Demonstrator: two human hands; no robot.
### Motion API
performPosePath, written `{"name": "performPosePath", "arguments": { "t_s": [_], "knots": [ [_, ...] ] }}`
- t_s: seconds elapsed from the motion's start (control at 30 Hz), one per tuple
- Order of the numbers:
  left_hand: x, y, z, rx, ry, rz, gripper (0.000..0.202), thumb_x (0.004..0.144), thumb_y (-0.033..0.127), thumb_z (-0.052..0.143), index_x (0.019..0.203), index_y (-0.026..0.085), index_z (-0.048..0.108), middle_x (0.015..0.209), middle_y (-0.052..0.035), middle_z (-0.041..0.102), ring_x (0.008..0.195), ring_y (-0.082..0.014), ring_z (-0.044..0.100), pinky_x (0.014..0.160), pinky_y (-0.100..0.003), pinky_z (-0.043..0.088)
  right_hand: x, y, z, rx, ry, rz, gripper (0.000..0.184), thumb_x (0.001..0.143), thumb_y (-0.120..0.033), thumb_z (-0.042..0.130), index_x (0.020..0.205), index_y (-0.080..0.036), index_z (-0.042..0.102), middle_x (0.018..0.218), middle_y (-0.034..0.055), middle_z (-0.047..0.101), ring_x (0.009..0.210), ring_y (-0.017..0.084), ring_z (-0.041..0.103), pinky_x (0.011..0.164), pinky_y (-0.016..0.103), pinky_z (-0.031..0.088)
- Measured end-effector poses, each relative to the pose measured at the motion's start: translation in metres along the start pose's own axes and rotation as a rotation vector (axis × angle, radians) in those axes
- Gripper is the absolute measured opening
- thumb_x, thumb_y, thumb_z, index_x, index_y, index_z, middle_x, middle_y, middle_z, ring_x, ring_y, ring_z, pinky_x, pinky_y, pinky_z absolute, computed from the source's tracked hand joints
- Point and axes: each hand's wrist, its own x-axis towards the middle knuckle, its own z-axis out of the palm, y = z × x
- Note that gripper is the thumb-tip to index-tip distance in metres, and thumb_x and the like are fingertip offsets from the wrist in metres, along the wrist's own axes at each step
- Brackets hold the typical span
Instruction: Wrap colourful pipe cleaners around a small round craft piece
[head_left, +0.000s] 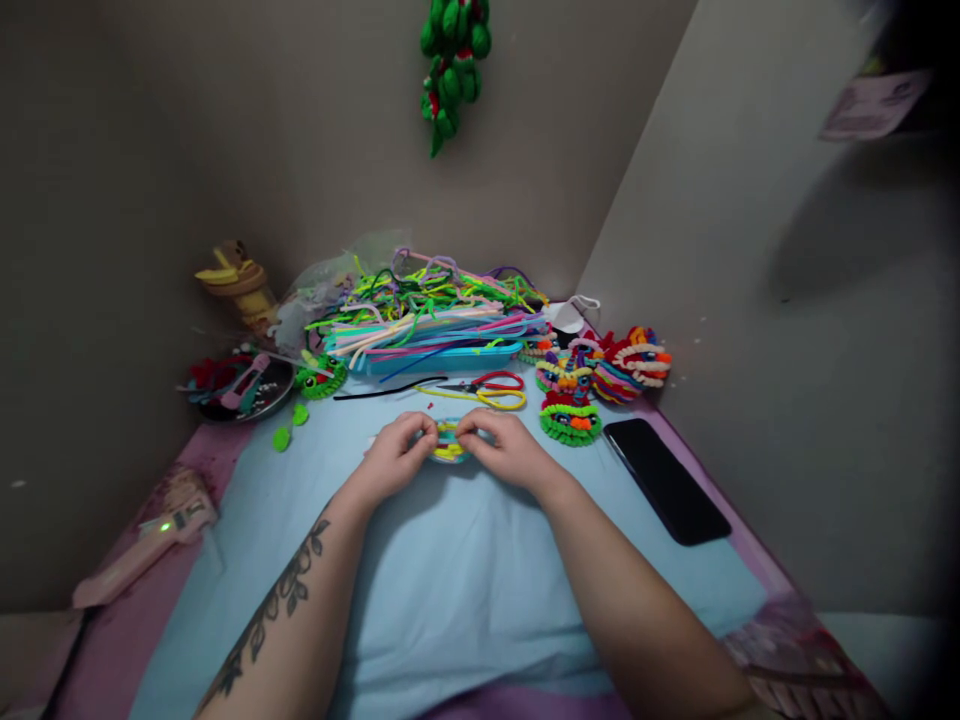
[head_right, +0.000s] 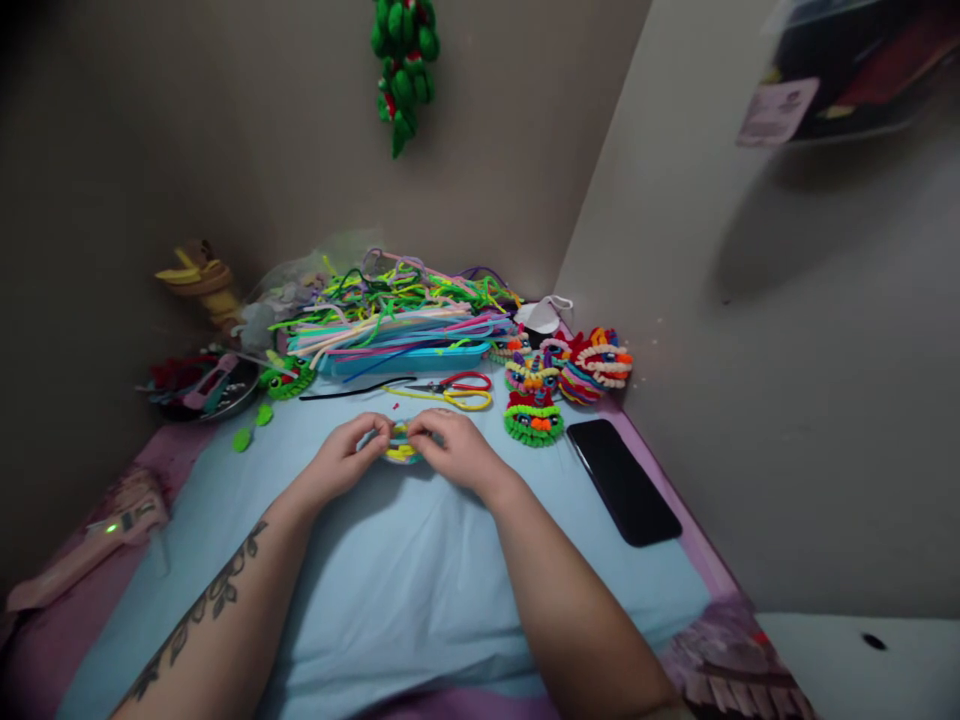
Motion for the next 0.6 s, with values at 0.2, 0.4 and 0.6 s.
{"name": "performPosePath", "arguments": {
  "t_s": [0.2,0.4,0.6],
  "knots": [
    [0.001,0.005,-0.001,0.037,-0.022,0.058,0.024,0.087,0.037,0.043,0.073,0.019,0.051,0.077,-0.0034,0.055,0.080,-0.0189,0.048,0.077,-0.031,0.040,0.002,0.002,0.005,-0.033,-0.033,0.031,0.016,0.076,-0.010,0.053,0.067,-0.021,0.062,0.067,-0.0005,0.061,0.069,0.016,0.055,0.070,0.028,0.041],
    [0.000,0.001,-0.003,-0.447,-0.005,-0.145,0.029,0.082,0.046,0.053,0.075,0.019,0.047,0.079,-0.0018,0.055,0.073,-0.0161,0.050,0.068,-0.027,0.040,0.002,0.005,0.000,0.323,0.092,0.168,0.017,0.080,-0.029,0.060,0.094,-0.023,0.067,0.093,0.0035,0.067,0.090,0.019,0.060,0.080,0.032,0.045],
    [-0.004,0.003,-0.001,-0.913,-0.049,-0.280,0.031,0.073,0.042,0.068,0.079,0.020,0.047,0.073,-0.0006,0.051,0.065,-0.0137,0.050,0.061,-0.026,0.040,0.002,0.001,-0.005,0.616,0.020,0.247,0.035,0.073,-0.048,0.067,0.096,-0.022,0.067,0.100,0.0052,0.065,0.085,0.019,0.061,0.073,0.031,0.048]
  ]
}}
